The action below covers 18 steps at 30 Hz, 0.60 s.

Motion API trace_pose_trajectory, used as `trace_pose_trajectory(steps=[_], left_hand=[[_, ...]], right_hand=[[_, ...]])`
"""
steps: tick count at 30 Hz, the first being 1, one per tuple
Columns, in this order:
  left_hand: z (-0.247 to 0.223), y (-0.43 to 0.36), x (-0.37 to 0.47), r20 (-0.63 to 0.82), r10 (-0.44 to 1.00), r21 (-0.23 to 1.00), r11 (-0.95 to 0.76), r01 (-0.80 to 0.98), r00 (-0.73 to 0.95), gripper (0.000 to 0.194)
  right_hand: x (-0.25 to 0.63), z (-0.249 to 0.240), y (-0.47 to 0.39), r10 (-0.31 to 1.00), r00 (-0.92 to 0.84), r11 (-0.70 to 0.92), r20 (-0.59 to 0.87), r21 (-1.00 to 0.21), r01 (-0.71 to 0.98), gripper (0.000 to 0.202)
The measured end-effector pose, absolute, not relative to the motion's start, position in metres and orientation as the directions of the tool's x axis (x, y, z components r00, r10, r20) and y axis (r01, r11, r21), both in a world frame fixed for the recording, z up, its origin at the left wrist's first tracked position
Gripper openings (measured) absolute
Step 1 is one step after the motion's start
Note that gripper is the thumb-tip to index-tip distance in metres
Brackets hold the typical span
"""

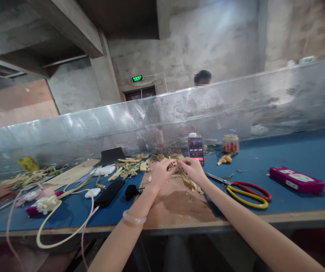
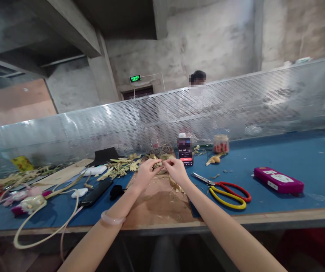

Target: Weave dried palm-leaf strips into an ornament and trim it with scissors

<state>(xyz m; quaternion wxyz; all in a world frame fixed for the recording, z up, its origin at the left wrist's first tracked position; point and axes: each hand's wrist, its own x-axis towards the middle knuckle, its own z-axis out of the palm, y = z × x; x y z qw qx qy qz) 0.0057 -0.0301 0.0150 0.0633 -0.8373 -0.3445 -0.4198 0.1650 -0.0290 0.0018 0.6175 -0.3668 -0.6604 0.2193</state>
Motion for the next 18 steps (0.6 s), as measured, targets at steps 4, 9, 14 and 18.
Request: trace_pose_trajectory(steps=[4, 9, 14, 18], left_hand=[[0.0167, -0.0324, 0.0053, 0.739, 0.495, 0.048, -0.716, 0.697, 0.457, 0.034], [0.0153, -0.0317, 0.0058, 0.762, 0.48, 0.014, -0.683, 0.73, 0.435, 0.025], [0.0144, -0.0308, 0.0056, 0.767, 0.486, 0.036, -0.685, 0.728, 0.419, 0.024], [0.014, -0.0307, 0.0077, 0.769, 0.506, 0.081, -0.684, 0.725, 0.392, 0.022]], right_hand=[[0.165, 0.0017, -0.0284, 0.752, 0.02, 0.641, 0.659, -0.739, 0.209, 0.028], [0.1652, 0.0019, -0.0285, 0.726, 0.014, 0.66, 0.688, -0.702, 0.27, 0.028], [0.1655, 0.0019, -0.0278, 0.719, 0.009, 0.662, 0.695, -0.689, 0.295, 0.027], [0.1652, 0.0018, -0.0279, 0.728, 0.009, 0.658, 0.685, -0.703, 0.268, 0.027]])
